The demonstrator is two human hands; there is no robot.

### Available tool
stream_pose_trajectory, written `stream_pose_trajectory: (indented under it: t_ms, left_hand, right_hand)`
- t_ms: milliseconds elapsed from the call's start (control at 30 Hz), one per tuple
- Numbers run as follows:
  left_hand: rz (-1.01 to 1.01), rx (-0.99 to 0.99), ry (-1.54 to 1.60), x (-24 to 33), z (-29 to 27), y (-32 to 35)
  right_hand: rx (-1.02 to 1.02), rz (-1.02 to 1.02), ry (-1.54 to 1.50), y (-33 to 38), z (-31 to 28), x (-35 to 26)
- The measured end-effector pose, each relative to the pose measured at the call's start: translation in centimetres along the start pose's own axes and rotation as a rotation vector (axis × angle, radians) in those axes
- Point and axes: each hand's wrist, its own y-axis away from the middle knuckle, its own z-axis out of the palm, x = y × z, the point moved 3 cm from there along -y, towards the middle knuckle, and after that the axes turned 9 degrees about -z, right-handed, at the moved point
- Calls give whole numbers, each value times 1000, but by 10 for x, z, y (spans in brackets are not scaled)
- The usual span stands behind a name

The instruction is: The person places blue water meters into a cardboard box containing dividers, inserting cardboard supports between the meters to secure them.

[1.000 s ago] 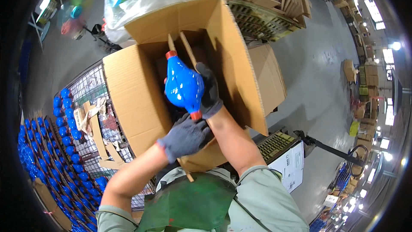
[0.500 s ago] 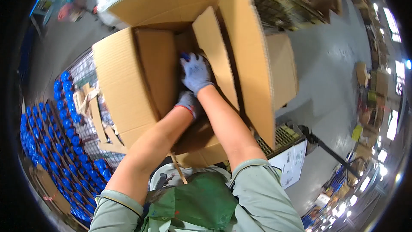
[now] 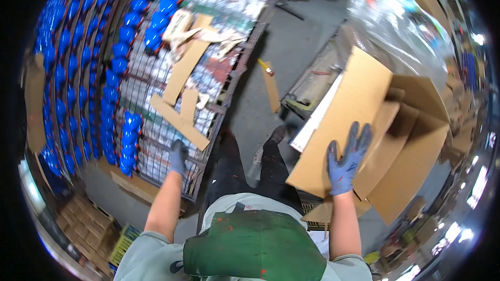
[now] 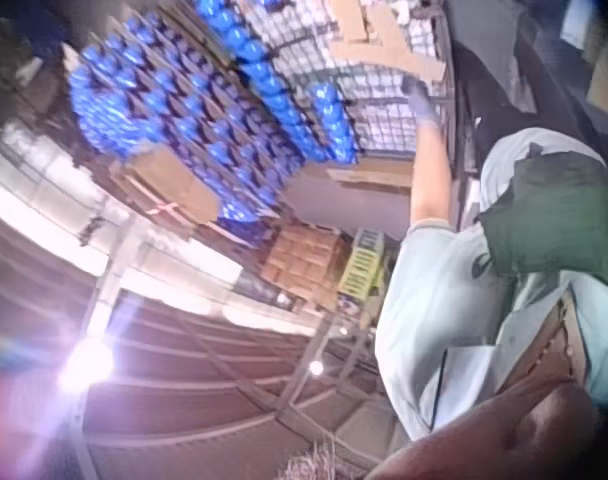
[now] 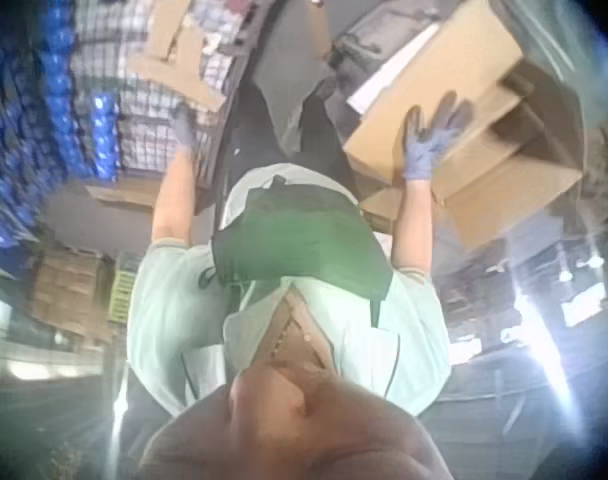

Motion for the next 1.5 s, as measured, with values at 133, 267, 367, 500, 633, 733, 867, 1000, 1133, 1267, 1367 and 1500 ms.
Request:
stream_pose_trajectory:
  t_ms: [133,267,367,500,633,733,867,1000,1133,1267,1367,1500]
  left_hand:
    - [-255,213,720,4,-195,-121]
    - [-469,70,1082,7,-247,-193]
    - [-472,-101,1104,14,-278,-230]
    - [-366,89,699,99,-143,-180]
    - [-289,-440,861,147,-72,-62]
    - [-346,-690,751,159,18,49]
    - [-311,-1040,504,160,142,188]
    - [-320,-1183,-32,155,263,323]
    - [173,-1446,-1221,112,401,410]
    - [1998,-1328,-1485,11,526,473]
    - [1790,-1289,-1672,-94,600,434]
    - [1561,-1033,-2162,-157,670,383]
  right_hand:
    - [-5,-28,117,-4,17,-8]
    - [13,-41,-96,-3,25,-1]
    - [-62,-71,-47,-11,44,-3]
    - [-39,-67,16,-9,39,-20]
    - [10,-57,93,-3,36,-7]
    - [2,-45,202,3,26,-4]
    - [114,-37,41,-3,11,-8]
    - [283,-42,-841,12,-28,-20]
    - [375,178,-1687,22,-91,41]
    - [545,331,-2181,49,-162,152]
    - [659,347,-1701,53,-205,180]
    - [533,256,-724,58,-209,209]
